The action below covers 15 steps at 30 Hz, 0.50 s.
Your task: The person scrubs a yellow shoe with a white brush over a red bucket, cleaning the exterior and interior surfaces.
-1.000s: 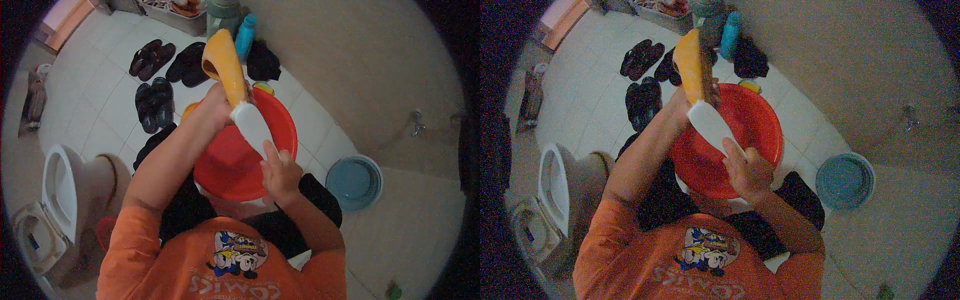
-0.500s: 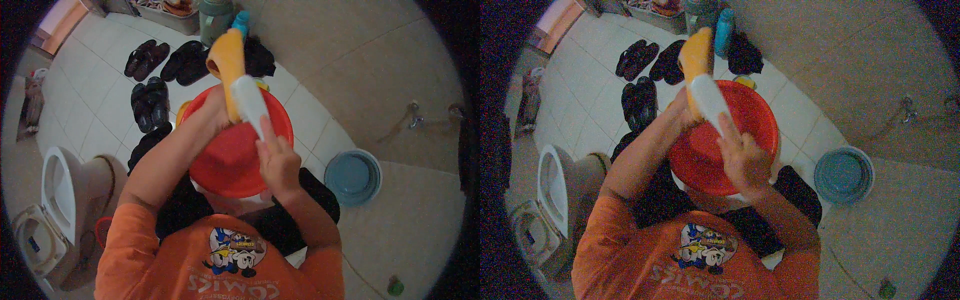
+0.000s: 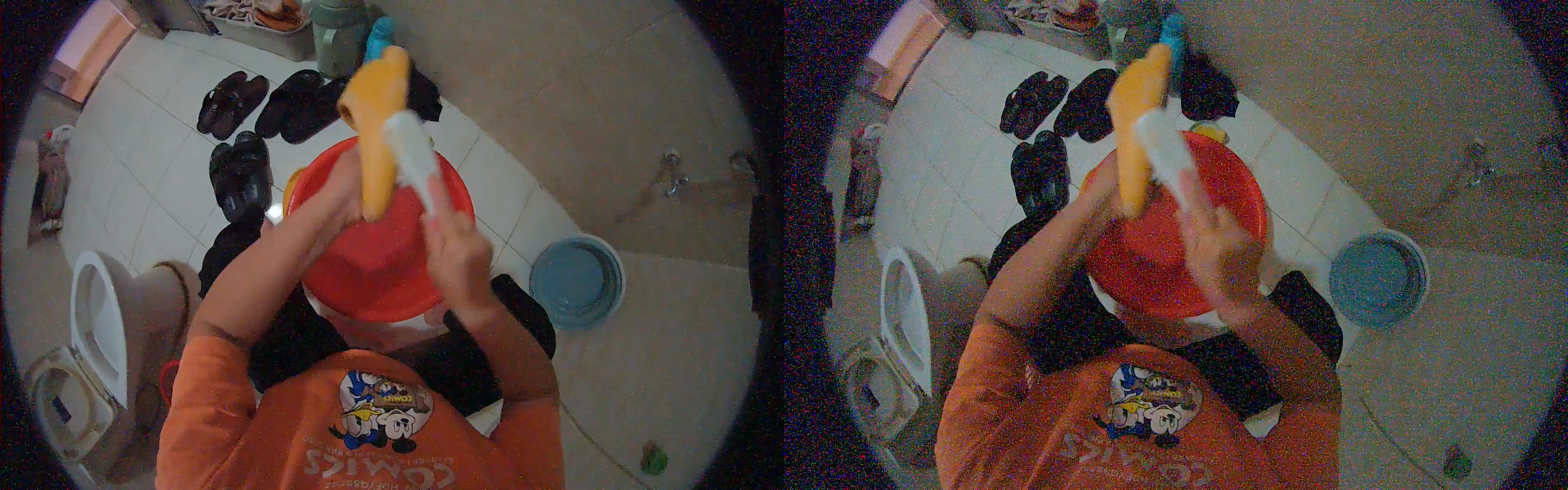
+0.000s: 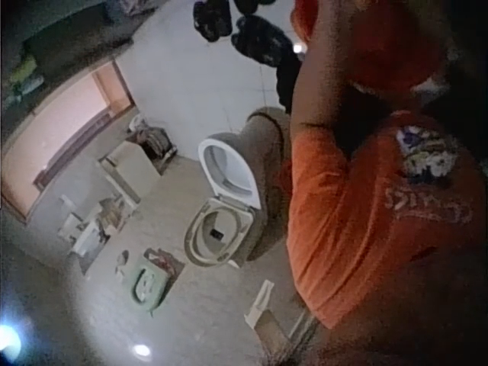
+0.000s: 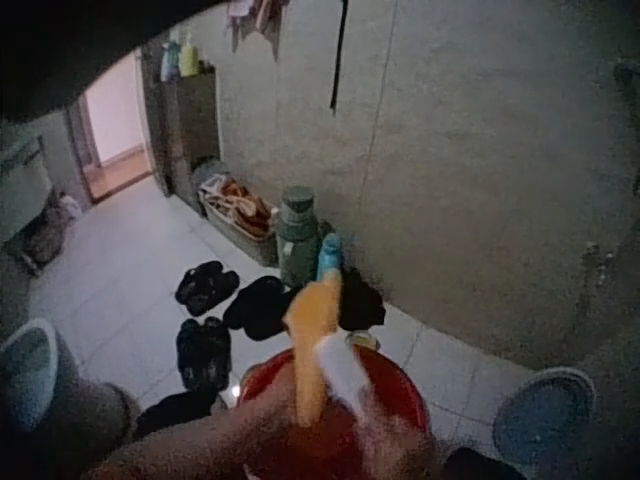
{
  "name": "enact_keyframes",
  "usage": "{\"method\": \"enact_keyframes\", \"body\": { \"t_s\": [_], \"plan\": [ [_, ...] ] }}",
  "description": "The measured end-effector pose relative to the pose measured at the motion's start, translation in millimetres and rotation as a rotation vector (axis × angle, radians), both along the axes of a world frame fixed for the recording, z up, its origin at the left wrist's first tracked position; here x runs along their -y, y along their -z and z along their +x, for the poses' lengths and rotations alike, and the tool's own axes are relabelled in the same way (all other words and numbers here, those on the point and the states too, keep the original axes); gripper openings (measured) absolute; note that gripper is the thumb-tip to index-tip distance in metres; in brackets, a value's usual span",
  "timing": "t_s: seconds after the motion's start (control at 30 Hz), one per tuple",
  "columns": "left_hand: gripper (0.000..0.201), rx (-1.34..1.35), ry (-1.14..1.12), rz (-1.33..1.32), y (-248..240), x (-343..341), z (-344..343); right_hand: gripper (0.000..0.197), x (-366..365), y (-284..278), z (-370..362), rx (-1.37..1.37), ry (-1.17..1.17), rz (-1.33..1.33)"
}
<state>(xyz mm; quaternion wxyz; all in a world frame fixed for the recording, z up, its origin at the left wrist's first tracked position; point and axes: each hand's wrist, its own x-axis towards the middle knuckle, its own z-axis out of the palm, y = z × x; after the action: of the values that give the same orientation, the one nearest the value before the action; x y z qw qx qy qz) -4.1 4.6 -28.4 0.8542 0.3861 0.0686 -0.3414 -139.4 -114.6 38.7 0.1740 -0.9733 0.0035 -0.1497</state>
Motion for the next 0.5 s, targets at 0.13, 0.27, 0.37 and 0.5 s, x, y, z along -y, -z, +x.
{"method": "enact_keyframes", "body": {
  "t_s": [0.13,0.27,0.37,0.5],
  "plan": [
    [0.024,-0.056,0.092,-0.089,-4,-19,10,0.051,-15,1,-18,-0.165,-0.047,-0.009],
    [0.023,0.072,0.076,0.304,-24,7,-40,0.052,23,5,11,0.061,0.048,-0.074],
    [0.027,0.243,0.095,0.342,-12,11,-64,0.051,35,-3,28,0.042,0.22,0.026],
    [0.026,0.061,0.078,0.258,-12,5,-27,0.045,25,13,8,0.088,0.112,0.022]
  ]
}}
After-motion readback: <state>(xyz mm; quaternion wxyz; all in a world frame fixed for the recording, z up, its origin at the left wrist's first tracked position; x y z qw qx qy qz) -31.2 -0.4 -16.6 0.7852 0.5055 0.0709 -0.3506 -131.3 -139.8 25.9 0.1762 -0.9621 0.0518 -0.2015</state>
